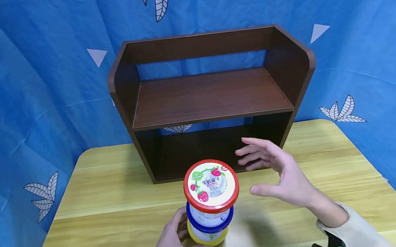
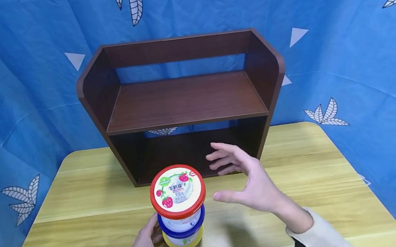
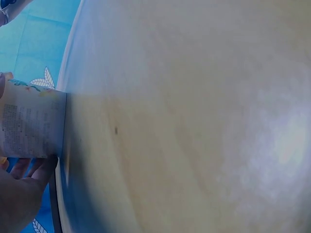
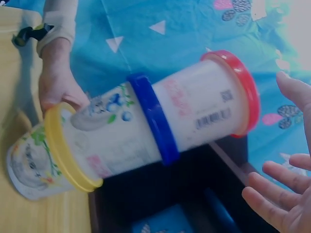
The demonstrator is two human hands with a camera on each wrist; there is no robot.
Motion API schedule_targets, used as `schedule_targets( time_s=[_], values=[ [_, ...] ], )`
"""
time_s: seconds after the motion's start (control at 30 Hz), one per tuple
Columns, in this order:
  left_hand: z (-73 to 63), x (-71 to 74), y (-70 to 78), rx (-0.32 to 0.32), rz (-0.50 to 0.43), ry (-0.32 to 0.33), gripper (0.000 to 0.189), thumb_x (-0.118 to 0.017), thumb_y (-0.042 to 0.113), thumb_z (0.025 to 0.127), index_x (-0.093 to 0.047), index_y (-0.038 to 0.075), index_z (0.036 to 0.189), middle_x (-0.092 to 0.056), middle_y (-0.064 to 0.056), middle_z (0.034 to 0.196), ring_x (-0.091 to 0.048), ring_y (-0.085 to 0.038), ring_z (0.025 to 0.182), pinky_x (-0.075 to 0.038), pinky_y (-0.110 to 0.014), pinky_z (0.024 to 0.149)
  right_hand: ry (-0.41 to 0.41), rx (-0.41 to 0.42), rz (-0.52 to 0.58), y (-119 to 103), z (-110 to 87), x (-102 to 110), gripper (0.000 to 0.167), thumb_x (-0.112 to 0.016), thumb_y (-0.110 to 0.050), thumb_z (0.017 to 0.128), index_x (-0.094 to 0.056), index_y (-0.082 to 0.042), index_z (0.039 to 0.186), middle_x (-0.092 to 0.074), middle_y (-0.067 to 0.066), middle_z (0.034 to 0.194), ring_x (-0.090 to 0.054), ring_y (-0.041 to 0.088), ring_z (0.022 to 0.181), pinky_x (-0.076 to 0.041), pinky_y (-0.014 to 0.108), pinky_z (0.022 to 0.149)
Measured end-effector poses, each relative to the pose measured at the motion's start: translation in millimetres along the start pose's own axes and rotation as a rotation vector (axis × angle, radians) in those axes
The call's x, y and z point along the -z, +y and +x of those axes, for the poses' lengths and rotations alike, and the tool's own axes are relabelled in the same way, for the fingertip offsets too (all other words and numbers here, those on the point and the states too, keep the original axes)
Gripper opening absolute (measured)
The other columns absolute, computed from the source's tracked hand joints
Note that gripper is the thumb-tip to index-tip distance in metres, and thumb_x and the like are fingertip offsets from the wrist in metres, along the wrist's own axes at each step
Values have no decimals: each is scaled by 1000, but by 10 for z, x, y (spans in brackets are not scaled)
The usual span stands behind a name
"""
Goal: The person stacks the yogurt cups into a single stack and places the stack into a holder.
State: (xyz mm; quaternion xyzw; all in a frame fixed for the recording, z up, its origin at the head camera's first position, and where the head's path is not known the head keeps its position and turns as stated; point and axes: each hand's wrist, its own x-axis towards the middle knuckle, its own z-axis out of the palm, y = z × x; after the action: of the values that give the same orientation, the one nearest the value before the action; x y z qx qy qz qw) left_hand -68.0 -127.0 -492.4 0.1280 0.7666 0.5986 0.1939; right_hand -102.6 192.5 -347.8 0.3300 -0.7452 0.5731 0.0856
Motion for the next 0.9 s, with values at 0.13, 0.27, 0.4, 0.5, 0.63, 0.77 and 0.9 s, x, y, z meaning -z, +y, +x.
schedule_targets(
  time_s=[0.13, 0.27, 0.4, 0.5, 0.63, 0.77, 0.9],
  values=[
    [-2, 5, -2, 5, -1, -2, 92, -95, 31, 80, -42, 18, 153, -58, -10, 152, -57, -36, 141, -58, -39, 112, 55, 63, 47, 7, 8, 117, 87, -77, 17, 74, -44, 5, 154, -69, 7, 140, -72, 16, 120, -63, 26, 97],
    [-4, 5, -6, 2, 5, 0, 92, -95, 31, 79, -42, 18, 153, -58, -10, 152, -57, -35, 141, -58, -39, 112, 108, 153, 111, 11, 34, 222, 77, -75, 18, 79, -44, 13, 150, -71, 13, 139, -73, 18, 120, -64, 26, 97],
    [-10, -5, -13, -10, 5, 3, 92, -95, 31, 79, -42, 17, 153, -59, -10, 151, -58, -36, 140, -58, -36, 111, 180, 187, 136, -24, 52, 300, 69, -71, 21, 82, -46, 18, 146, -72, 14, 137, -75, 19, 118, -64, 26, 95],
    [-12, -14, -18, -17, -2, 4, 91, -95, 31, 79, -43, 18, 152, -59, -10, 150, -57, -36, 141, -58, -33, 110, 243, 186, 167, -51, 61, 368, 62, -64, 26, 85, -47, 18, 144, -73, 14, 135, -76, 18, 115, -64, 26, 95],
    [-13, -14, -18, -17, -4, 4, 91, -95, 31, 79, -43, 18, 152, -59, -10, 150, -57, -37, 141, -58, -32, 110, 317, 192, 223, -89, 79, 474, 56, -59, 26, 89, -48, 18, 144, -73, 15, 133, -77, 20, 112, -64, 27, 96],
    [-9, -8, -17, -11, -6, 1, 92, -95, 31, 79, -42, 18, 152, -59, -10, 151, -57, -36, 141, -58, -32, 110, 387, 206, 223, -136, 93, 590, 53, -59, 26, 90, -51, 19, 142, -75, 17, 129, -78, 21, 109, -64, 27, 95],
    [-7, -6, -18, -13, -10, -4, 92, -95, 31, 79, -42, 18, 153, -59, -9, 151, -56, -36, 141, -58, -32, 110, 452, 215, 194, -192, 106, 697, 50, -59, 27, 90, -53, 19, 139, -77, 16, 125, -79, 21, 105, -64, 27, 94]
  ],
)
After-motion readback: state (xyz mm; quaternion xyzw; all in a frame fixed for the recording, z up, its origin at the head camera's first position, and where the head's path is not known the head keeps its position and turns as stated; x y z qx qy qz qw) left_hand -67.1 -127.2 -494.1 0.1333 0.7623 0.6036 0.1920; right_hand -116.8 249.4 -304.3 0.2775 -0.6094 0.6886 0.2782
